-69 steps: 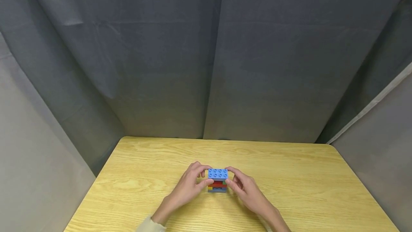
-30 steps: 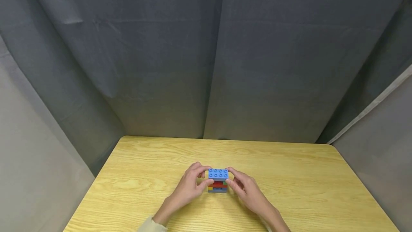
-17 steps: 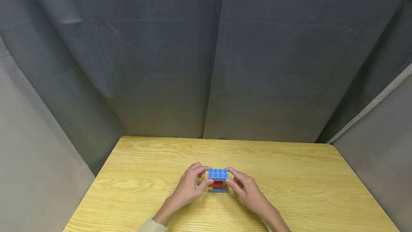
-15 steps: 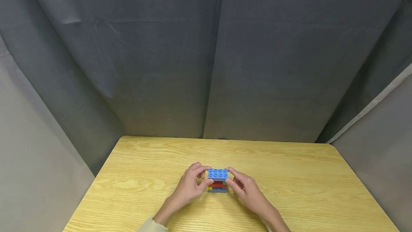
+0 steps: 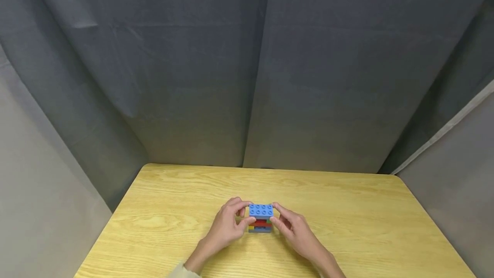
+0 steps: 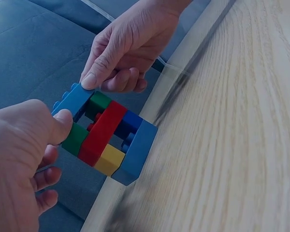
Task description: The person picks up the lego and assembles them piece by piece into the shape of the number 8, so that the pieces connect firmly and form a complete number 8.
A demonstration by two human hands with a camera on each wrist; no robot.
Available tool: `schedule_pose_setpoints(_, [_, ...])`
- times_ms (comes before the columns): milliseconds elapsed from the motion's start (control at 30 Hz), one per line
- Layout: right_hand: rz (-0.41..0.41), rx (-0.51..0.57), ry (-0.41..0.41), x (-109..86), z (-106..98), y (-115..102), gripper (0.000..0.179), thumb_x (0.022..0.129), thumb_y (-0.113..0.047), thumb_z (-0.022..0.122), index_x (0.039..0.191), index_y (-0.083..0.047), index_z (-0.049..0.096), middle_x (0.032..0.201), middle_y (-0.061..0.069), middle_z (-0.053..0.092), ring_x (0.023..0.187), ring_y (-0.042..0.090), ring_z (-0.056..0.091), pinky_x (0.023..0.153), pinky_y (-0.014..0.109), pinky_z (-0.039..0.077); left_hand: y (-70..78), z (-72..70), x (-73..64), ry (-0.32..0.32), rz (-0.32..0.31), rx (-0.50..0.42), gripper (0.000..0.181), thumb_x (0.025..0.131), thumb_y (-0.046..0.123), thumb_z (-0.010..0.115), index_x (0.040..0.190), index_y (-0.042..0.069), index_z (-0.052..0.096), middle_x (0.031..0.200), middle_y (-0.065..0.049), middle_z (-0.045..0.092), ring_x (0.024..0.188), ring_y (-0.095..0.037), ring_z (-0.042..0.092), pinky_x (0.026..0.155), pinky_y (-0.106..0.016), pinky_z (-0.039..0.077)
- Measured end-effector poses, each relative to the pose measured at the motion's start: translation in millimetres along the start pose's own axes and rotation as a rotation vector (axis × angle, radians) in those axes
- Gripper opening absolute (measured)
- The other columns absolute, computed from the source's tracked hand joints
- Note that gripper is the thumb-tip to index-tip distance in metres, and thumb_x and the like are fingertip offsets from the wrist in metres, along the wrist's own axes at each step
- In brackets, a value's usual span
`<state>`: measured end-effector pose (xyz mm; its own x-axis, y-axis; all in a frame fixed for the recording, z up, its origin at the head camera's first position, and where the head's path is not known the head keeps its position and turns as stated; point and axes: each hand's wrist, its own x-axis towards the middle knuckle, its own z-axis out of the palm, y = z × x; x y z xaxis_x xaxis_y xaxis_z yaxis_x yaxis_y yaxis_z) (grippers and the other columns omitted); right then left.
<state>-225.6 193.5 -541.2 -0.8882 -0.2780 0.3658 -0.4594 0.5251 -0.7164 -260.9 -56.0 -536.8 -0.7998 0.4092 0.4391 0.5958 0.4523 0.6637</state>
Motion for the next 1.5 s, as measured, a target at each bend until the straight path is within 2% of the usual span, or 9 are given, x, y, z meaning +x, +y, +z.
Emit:
schedule_pose_setpoints(567, [0.044,0.011,-0.035,1.1,2.8,0.9,0.051,0.107,-0.026,0.062,0.146,0.006,0.055,0.075,-0.012,0.051,0.060,-0.002,0.040,0.052,0.019,0.040,1.2,1.9,-4.2,0.027,-0.041,-0.012,0.032,0.091,0.020,0.082,0.119,0.005,0.075,0.079,0.009,0.048,0.075,-0.006,0.046,0.061,-0.019,0.040])
schedule_pose_setpoints(967, [0.000,0.014,-0.036,4.1,7.1,7.3,0.051,0.107,-0.025,0.061,0.145,0.008,0.054,0.075,-0.012,0.050,0.059,-0.003,0.039,0.051,0.019,0.040,-2.0,1.8,-4.1,0.040,-0.034,-0.006,0.033,0.092,0.020,0.082,0.120,0.005,0.075,0.078,0.010,0.048,0.071,-0.004,0.043,0.060,-0.019,0.040])
schedule_pose_setpoints(1133, [0.027,0.002,-0.022,5.4,4.6,5.5,0.049,0.106,-0.026,0.062,0.145,0.004,0.057,0.074,-0.011,0.049,0.060,-0.002,0.040,0.052,0.019,0.039,-3.1,1.8,-2.9,0.009,-0.048,-0.046,0.034,0.094,0.021,0.079,0.124,0.004,0.072,0.082,0.008,0.050,0.077,-0.007,0.046,0.062,-0.019,0.041])
schedule_pose_setpoints(1300, [0.045,-0.005,-0.021,5.6,1.7,3.4,0.048,0.105,-0.026,0.064,0.144,0.002,0.059,0.075,-0.010,0.050,0.061,-0.001,0.040,0.053,0.019,0.039,-4.8,3.3,-3.1,-0.007,-0.062,-0.091,0.037,0.095,0.021,0.079,0.128,0.006,0.070,0.085,0.010,0.051,0.082,-0.008,0.049,0.070,-0.022,0.045])
schedule_pose_setpoints(1500, [0.082,-0.024,-0.056,3.8,2.1,3.9,0.053,0.104,-0.032,0.065,0.143,0.004,0.059,0.075,-0.009,0.050,0.060,-0.001,0.041,0.054,0.019,0.038,-8.5,2.6,-6.3,-0.030,-0.100,-0.094,0.045,0.096,0.034,0.076,0.133,0.010,0.068,0.088,0.012,0.053,0.086,-0.008,0.049,0.075,-0.024,0.044])
